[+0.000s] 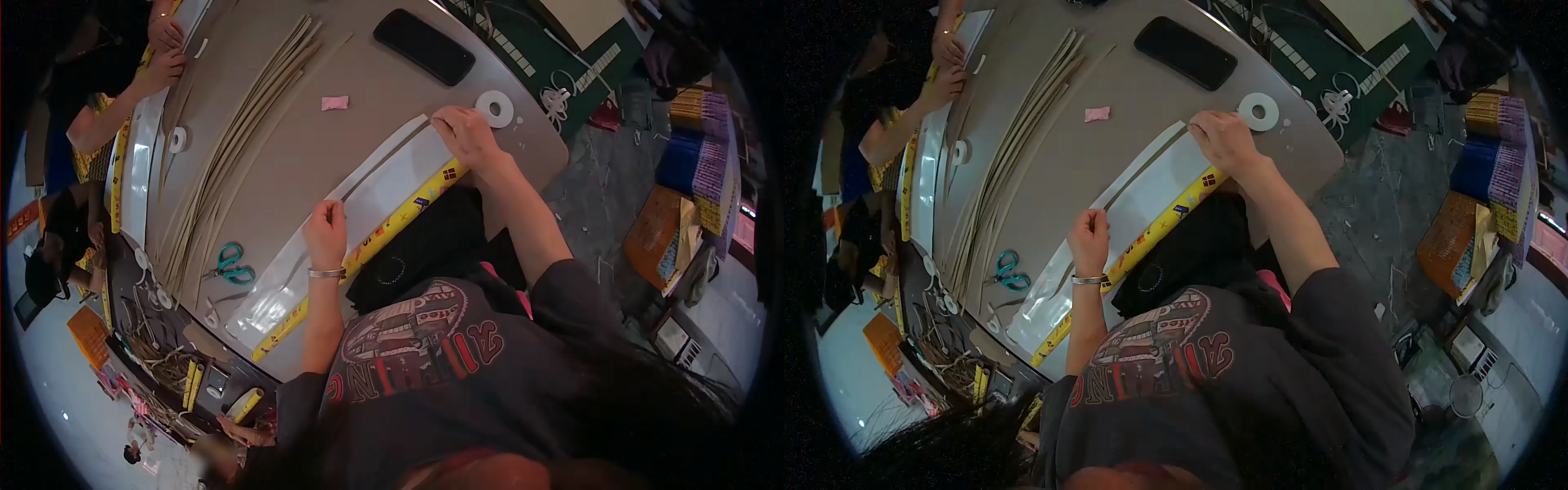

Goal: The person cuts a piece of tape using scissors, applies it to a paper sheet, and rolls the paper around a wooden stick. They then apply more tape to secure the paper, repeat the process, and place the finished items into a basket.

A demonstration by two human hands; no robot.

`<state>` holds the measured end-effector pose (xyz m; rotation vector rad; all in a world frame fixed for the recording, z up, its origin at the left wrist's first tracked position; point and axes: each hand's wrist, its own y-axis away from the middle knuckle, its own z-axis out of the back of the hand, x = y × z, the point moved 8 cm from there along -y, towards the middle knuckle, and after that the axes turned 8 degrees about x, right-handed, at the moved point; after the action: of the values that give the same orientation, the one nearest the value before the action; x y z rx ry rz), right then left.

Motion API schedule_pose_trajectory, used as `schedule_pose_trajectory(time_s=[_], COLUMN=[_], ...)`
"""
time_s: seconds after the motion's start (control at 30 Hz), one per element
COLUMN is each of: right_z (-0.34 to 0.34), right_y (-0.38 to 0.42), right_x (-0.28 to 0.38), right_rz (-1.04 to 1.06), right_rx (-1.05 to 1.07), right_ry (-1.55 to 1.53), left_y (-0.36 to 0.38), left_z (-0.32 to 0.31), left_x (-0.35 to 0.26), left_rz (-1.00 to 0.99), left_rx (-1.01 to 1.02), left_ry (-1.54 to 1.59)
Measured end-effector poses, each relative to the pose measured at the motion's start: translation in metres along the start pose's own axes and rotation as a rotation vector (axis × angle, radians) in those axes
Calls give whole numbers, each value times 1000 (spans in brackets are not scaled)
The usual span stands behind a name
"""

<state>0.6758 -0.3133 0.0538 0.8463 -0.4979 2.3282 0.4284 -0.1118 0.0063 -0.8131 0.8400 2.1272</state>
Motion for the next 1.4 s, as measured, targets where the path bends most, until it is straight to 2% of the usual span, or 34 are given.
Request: schedule_pose_trajectory(time_s=[0.13, 0.3, 1.4], right_z=[2, -5, -17], right_y=[-6, -9, -20], right_x=[-1, -10, -23], right_rz=[-16, -138, -273], right_rx=[42, 122, 151], right_ry=[-9, 31, 201], left_y=[-5, -9, -13], left_z=[0, 1, 3], left_x=[10, 13, 13], left_rz=[55, 82, 103], left_rx=[6, 27, 34], left_ry=[79, 130, 172])
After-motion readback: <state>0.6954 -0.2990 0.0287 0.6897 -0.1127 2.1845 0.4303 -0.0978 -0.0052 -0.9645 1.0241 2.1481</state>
